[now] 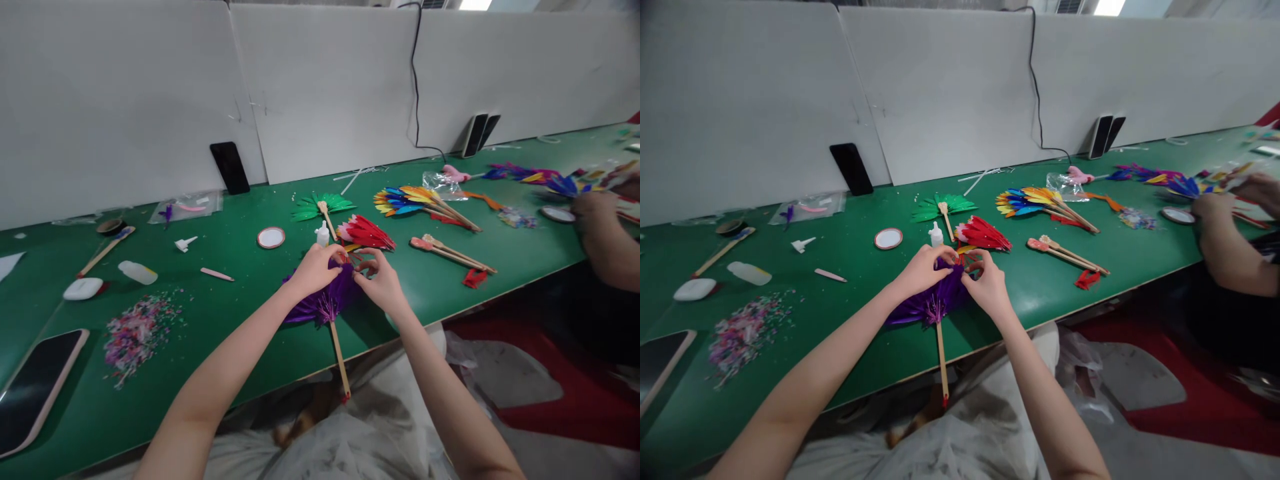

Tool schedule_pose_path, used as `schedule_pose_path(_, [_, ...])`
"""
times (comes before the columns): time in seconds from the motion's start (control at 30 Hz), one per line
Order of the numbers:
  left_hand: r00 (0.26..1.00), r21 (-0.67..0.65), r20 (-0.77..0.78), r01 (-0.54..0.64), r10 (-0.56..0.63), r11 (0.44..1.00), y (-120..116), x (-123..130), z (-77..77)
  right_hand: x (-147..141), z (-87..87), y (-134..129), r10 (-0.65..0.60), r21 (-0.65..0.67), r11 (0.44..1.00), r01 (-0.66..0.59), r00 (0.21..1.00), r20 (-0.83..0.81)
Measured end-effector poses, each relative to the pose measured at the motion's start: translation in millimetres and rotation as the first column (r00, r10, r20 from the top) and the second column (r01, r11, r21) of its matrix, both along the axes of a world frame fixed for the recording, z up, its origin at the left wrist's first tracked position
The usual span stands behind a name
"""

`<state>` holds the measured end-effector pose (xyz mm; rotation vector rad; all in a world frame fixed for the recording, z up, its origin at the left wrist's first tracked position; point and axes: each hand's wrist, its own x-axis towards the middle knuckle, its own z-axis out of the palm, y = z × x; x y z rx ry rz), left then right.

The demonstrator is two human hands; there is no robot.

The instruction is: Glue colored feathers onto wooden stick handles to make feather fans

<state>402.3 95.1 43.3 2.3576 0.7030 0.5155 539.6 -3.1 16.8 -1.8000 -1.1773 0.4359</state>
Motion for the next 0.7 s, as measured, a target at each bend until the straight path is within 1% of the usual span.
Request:
schedule_pose_path(0.23, [1.000, 0.002, 0.022, 0.015, -0.015, 1.000, 0.6, 0.9, -0.1, 2.4, 0.7, -4.2, -0.023, -0.016, 1.000, 0.023, 1.000, 0.014])
schedule_pose_path(0.4, [0.997, -0.042, 0.041, 0.067, -0.065, 0.997, -1.8, 1.7, 3.8, 1.3, 1.7, -4.7, -0.019, -0.017, 1.000, 0.019, 1.000, 0.017])
schedule_pose_path(0.53, [0.998, -0.069, 0.005, 0.062, -0.061, 0.996, -2.4, 1.5, 3.1, 1.2, 2.1, -5.1, -0.015, -0.017, 1.000, 0.015, 0.999, 0.028])
schedule_pose_path(0.7, [0.999, -0.030, 0.016, 0.032, -0.031, 0.999, -0.9, 2.4, 0.5, 1.8, 1.3, -5.5, -0.015, -0.022, 1.000, 0.016, 0.999, 0.042])
